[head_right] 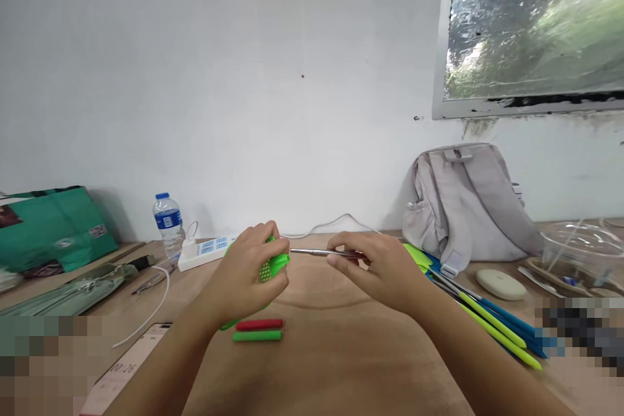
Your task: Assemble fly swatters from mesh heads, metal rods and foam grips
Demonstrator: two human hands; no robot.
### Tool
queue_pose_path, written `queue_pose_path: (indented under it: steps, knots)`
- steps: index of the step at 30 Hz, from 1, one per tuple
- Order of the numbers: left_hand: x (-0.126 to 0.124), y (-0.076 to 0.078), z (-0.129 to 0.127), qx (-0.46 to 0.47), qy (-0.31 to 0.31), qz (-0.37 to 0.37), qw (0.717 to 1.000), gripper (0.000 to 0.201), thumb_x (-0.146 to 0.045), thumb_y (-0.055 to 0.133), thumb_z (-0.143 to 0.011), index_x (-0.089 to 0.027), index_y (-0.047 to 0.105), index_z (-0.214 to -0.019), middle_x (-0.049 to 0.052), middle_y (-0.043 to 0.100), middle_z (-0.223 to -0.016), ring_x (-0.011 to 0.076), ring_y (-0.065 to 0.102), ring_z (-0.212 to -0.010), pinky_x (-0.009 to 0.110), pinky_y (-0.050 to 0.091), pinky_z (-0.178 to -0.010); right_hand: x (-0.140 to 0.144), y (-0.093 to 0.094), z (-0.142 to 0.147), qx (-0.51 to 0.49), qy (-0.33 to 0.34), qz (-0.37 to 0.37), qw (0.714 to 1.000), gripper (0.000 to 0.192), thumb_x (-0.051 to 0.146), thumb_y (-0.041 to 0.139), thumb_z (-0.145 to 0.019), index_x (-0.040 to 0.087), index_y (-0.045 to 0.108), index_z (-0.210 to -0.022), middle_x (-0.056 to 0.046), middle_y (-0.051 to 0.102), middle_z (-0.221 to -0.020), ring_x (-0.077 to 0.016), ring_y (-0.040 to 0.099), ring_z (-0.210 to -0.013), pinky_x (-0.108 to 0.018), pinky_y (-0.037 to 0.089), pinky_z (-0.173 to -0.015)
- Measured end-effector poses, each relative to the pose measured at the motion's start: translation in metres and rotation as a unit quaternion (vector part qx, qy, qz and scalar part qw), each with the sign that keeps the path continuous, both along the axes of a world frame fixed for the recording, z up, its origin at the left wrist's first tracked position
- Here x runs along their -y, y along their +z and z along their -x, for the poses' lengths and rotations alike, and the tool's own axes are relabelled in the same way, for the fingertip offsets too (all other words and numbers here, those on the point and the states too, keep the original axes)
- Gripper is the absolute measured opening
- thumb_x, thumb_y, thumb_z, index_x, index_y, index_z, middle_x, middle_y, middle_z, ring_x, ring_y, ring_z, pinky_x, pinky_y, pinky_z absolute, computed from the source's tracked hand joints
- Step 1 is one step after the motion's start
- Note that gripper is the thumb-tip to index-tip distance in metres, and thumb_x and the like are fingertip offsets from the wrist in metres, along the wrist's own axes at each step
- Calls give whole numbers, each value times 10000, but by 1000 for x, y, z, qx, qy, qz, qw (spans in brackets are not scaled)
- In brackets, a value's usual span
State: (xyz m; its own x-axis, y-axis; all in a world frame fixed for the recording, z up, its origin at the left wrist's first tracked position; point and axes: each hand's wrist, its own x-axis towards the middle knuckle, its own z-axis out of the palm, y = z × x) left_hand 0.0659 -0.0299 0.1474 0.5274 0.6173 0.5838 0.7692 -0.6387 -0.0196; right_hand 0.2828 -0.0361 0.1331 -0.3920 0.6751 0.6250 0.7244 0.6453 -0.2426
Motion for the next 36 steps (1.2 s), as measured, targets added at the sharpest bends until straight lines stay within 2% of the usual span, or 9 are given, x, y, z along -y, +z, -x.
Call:
queue_pose_path:
  steps: [4,8,14,21,27,36]
  knots:
    - [1,2,1,-8,18,0,1000,32,-177,426,-635,-187,417,-607,2,396,-726,150,359,-663,287,280,-597,1,-1,1,24,12,-49,998,263,404,426,-831,222,608,-884,-7,638,-720,-100,536,-586,-198,361,-528]
    - [1,1,1,-40,27,-30,998,51,-195,439,-649,-183,450,-601,7,413,-721,151,359,-666,295,273,-610,1,-3,4,66,-6,-123,990,239,364,419,-846,226,608,-890,8,618,-666,-87,529,-576,-194,308,-515]
    - [-7,-8,0,-76,48,-77,993,128,-216,463,-668,-180,477,-546,18,442,-715,161,378,-687,319,259,-633,-1,-8,7,119,-30,-193,973,208,324,428,-843,233,615,-849,18,607,-656,-74,506,-568,-211,240,-495]
    - [-12,-18,-4,-34,81,-73,993,122,-245,509,-639,-186,521,-532,18,460,-723,161,401,-696,322,263,-648,-7,-13,8,130,-33,-144,980,185,342,438,-841,253,596,-878,37,599,-646,-77,512,-566,-226,216,-501]
    - [-14,-28,-13,-50,96,-42,993,117,-246,531,-625,-195,542,-520,19,482,-707,178,417,-729,334,254,-654,-12,-20,16,162,-16,-83,983,245,357,378,-868,247,597,-876,21,621,-660,-95,498,-530,-240,187,-487]
    - [-18,-38,-16,-34,121,-75,989,149,-224,557,-644,-204,579,-499,13,531,-684,173,418,-703,352,236,-641,-13,-29,27,150,-39,-73,985,268,383,365,-872,242,593,-856,13,646,-698,-109,522,-550,-245,182,-485]
